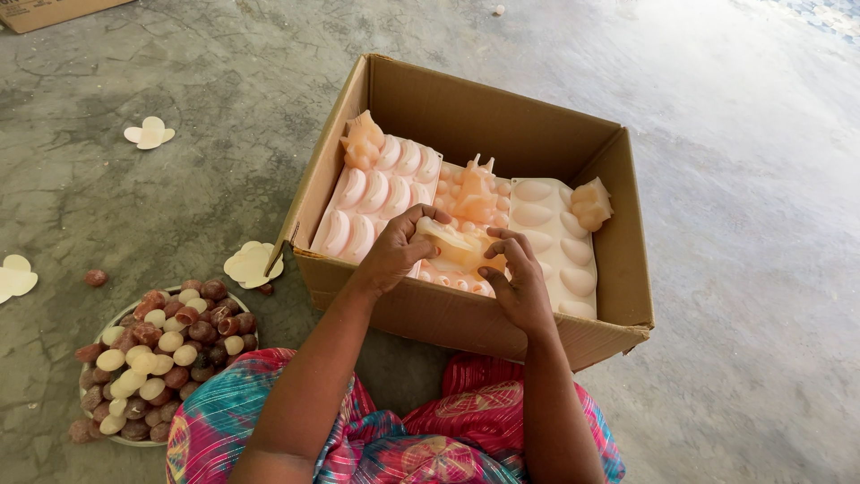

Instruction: The person sits on the floor and sorts small craft items. They handle flower-shaped white pieces and small brown objects, moving them between a cardboard box containing molds and a metal tray. The person picks up items one by one and places them into the box or tray.

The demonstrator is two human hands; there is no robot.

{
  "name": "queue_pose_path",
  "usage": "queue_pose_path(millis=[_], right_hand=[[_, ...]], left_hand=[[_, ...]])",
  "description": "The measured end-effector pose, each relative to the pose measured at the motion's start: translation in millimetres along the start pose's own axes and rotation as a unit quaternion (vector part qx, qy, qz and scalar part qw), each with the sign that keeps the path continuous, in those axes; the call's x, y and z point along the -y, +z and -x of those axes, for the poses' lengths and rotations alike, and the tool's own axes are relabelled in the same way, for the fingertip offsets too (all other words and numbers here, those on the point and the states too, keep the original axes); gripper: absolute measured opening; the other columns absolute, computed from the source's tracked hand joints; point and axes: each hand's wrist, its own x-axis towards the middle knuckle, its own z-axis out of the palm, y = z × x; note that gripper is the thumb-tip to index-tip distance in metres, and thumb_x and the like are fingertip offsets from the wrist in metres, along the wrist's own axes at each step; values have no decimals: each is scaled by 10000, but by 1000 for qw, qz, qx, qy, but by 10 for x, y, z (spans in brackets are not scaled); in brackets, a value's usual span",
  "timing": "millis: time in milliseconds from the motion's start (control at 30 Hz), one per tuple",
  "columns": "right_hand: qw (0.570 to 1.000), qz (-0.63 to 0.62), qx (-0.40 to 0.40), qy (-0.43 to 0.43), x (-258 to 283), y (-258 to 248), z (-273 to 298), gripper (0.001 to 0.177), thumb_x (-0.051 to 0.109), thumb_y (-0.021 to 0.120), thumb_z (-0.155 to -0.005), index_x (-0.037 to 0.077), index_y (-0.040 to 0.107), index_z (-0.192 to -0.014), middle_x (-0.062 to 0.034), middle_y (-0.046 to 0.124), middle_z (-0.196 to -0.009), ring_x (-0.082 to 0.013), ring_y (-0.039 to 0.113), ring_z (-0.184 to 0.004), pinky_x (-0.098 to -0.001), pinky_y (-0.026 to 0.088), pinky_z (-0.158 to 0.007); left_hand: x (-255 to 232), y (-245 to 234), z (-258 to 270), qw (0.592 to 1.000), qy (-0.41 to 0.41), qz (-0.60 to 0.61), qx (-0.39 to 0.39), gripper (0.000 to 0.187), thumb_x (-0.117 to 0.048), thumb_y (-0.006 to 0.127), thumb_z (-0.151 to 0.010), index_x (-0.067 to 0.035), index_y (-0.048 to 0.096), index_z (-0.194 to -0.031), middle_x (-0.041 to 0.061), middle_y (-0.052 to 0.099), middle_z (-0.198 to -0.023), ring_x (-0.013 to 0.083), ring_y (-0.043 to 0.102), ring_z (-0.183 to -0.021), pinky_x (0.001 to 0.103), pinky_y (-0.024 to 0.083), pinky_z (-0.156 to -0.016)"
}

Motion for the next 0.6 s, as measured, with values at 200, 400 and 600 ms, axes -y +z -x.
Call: queue_pose_path(millis=[200,400,600], right_hand=[[1000,-4,19,8,4,-12,-1,222,58,737,-860,71,579,-1015,-69,622,-1405,-222,614,-1014,-337,495,-809],[1000,-1,21,5,0,0,0,218,65,741,-867,65,584,-1019,-80,614,-1418,-237,617,-1116,-351,499,-852],[999,-13,30,10,1,7,-4,221,76,748,-865,58,596,-1025,-84,615,-1417,-236,628,-1162,-354,517,-882]], left_hand=[[25,-41,0,999,-31,-12,25,346,42,570,-850,-62,627,-1175,59,629,-1011,83,591,-886,247,520,-830],[41,-54,-3,999,-32,12,31,320,36,581,-854,-91,574,-1148,21,615,-980,64,582,-866,224,519,-795],[31,-51,0,999,-46,10,23,334,41,604,-849,-102,555,-1147,36,629,-953,75,593,-838,232,505,-741]])
